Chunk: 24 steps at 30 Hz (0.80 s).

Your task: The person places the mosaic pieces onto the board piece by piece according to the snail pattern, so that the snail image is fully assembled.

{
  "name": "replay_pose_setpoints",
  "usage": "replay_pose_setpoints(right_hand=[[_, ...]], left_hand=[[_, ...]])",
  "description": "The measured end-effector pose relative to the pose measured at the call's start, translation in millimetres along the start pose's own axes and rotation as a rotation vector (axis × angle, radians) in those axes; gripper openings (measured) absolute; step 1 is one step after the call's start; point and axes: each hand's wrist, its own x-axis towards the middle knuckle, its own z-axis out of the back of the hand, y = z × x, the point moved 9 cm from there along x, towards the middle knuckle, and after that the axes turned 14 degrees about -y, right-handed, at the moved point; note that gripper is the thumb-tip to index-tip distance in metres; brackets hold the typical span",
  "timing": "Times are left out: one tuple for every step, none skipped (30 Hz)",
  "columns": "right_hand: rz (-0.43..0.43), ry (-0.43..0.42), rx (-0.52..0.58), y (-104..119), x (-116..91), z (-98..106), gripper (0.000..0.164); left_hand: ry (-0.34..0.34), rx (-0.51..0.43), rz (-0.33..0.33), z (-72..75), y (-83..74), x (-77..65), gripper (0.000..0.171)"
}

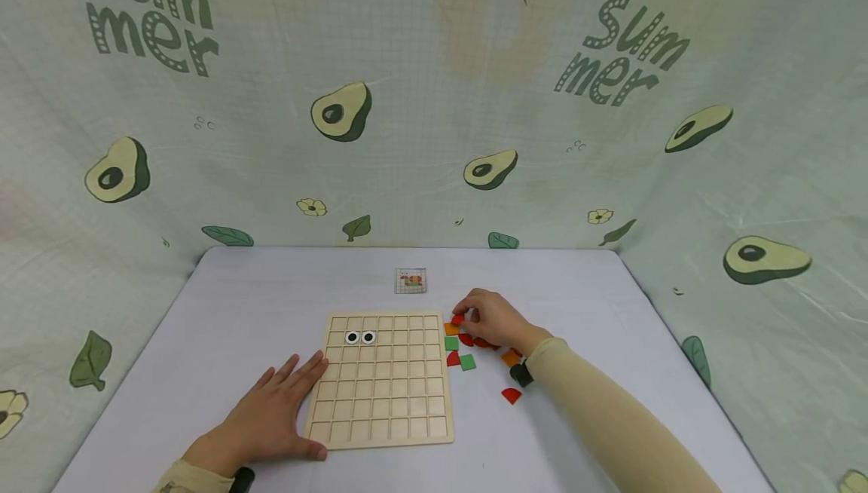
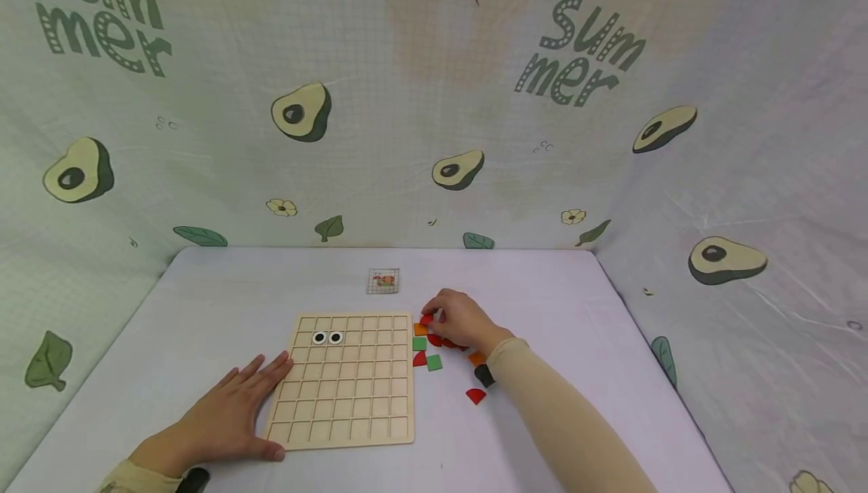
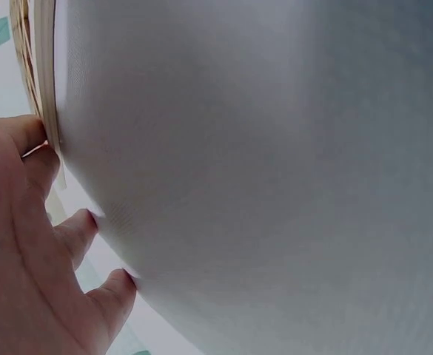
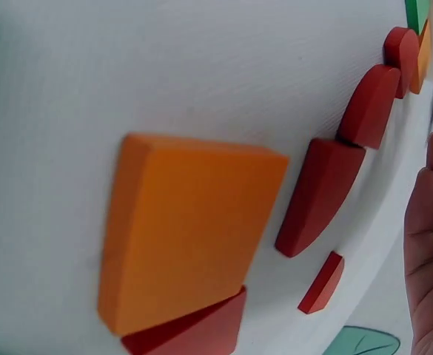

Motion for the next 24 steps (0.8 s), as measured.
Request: replay_pose_setpoints(right_hand=[[0.008, -0.001, 0.004, 2, 1, 0, 0.023], [0.016, -0.002, 0.006, 4, 1, 0, 0.023], [0.027, -0.004, 0.011, 7, 2, -1, 0.022], [0.032, -0.004, 0.016, 9, 2, -1, 0.022], [0.041, -0.004, 0.02, 12, 3, -2, 0.022], [0.048, -0.004, 0.023, 15, 3, -2, 0.022], [0.057, -0.002, 0.024, 18, 4, -3, 0.022], [0.064, 0.0, 0.022, 22, 4, -4, 0.022], [0.07, 0.004, 0.022, 25, 5, -5, 0.022], [0.077, 0.009, 0.022, 28, 6, -6, 0.022], [0.088, 0.013, 0.024, 32, 6, -7, 0.023], [0.096, 0.019, 0.023, 36, 7, -9, 0.023], [0.11, 0.023, 0.026, 41, 7, -10, 0.023], [0.121, 0.027, 0.023, 45, 8, -12, 0.024], [0.13, 0.032, 0.026, 48, 8, -14, 0.023], [0.139, 0.036, 0.031, 53, 9, -15, 0.024], [0.15, 0.037, 0.035, 57, 10, -17, 0.024], [0.159, 0.039, 0.042, 61, 10, -19, 0.023], [0.171, 0.041, 0.053, 66, 11, -21, 0.023], [0.174, 0.044, 0.058, 70, 12, -23, 0.023], [0.18, 0.047, 0.071, 75, 13, -26, 0.023], [0.187, 0.048, 0.081, 80, 14, -28, 0.024], [0.195, 0.048, 0.089, 84, 15, -31, 0.024], [0.199, 0.051, 0.099, 89, 15, -33, 0.024]], left_hand=[[0.0, 0.002, 0.0, 0.0, -0.1, -0.1, 0.131], [0.001, 0.002, 0.0, 0.0, -0.2, -0.1, 0.131], [0.0, 0.002, 0.002, 0.1, -0.2, 0.0, 0.131], [0.001, 0.004, 0.003, 0.1, -0.3, 0.0, 0.131], [0.001, 0.004, 0.004, 0.0, -0.2, -0.1, 0.131], [0.002, 0.004, 0.004, -0.3, -0.1, -0.1, 0.131], [0.003, 0.003, 0.004, -0.5, 0.0, -0.2, 0.131], [0.003, 0.001, 0.005, -0.6, 0.1, -0.1, 0.131], [0.003, 0.001, 0.005, -0.7, 0.3, -0.1, 0.132], [0.002, 0.001, 0.004, -1.0, 0.1, -0.4, 0.131], [0.001, 0.001, 0.003, -1.1, -0.1, -0.8, 0.131], [-0.002, 0.002, 0.0, -1.2, -0.4, -1.2, 0.131], [-0.005, 0.002, -0.002, -1.0, -0.8, -1.5, 0.131], [-0.009, 0.002, -0.004, -0.8, -1.2, -1.7, 0.131], [-0.011, 0.003, -0.007, -0.7, -1.6, -2.0, 0.131], [-0.014, 0.002, -0.008, -0.5, -2.1, -2.3, 0.13], [-0.015, 0.002, -0.008, -0.5, -2.4, -2.5, 0.13], [-0.016, 0.001, -0.007, -0.5, -2.7, -2.7, 0.13], [-0.015, 0.0, -0.006, -0.6, -2.9, -2.9, 0.13], [-0.014, -0.001, -0.003, -0.9, -3.0, -3.1, 0.13], [-0.013, -0.001, -0.001, -1.3, -3.1, -3.3, 0.131], [-0.011, -0.001, 0.002, -1.7, -3.1, -3.6, 0.131], [-0.008, 0.0, 0.004, -2.2, -3.1, -3.9, 0.131], [-0.006, -0.001, 0.007, -2.6, -3.2, -4.2, 0.132]])
